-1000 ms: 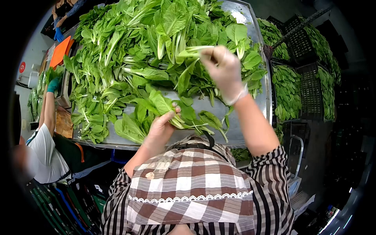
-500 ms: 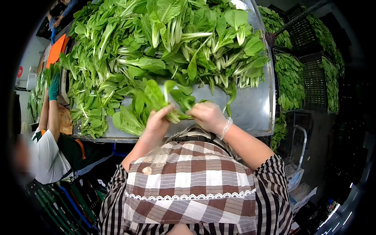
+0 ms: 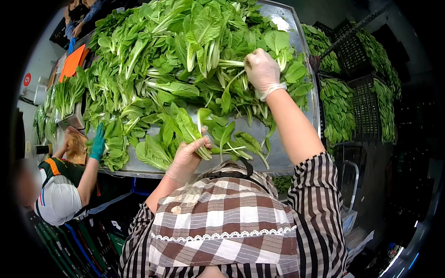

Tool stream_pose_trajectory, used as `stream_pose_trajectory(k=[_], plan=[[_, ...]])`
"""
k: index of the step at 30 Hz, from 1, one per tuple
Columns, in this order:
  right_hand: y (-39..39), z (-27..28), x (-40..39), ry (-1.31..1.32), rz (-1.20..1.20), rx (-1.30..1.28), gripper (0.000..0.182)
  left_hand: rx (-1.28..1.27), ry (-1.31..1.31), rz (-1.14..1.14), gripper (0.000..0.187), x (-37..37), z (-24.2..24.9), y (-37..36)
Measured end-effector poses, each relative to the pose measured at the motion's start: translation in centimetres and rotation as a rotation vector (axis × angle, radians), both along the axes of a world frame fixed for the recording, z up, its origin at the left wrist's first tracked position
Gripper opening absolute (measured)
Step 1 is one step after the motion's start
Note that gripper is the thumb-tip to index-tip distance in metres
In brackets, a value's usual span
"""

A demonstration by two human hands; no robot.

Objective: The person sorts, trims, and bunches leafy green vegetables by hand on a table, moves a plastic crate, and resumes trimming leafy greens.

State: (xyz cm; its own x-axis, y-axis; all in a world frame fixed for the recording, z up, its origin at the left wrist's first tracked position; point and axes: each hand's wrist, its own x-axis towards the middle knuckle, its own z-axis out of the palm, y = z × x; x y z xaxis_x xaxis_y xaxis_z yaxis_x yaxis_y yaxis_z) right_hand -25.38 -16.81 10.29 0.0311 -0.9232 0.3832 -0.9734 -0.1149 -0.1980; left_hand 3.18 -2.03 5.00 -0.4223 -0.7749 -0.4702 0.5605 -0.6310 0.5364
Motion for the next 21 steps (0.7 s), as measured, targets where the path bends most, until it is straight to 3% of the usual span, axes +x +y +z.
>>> stream_pose_trajectory(k=[2,7,12,17,21], plan=[[0.3,-0.1,-0.1,-0.062,0.0,0.037,0.009,-0.026,-0.074,0.066,0.038,-0.1,-0.3,-0.5],[-0.2,-0.4,3.8,-0.261,0.132,-0.193,0.008,-0.119,-0.113,0.23,0.036,-0.1,-0.1,-5.2],[0.6,-1.4,9.9,-0.558,0.188,0.167,0.013,-0.362,-0.273,0.488,0.031,-2.1,1.4,-12.5],[-0.3,-1.4,12.5,-0.683,0.165,0.506,0.038,-0.274,-0.367,0.538,0.034,-4.6,0.1,-17.9],[-1.5,-2.2,10.5,-0.599,0.115,0.39,0.055,-0.372,-0.554,0.578,0.04,-6.2,-1.4,-19.6]])
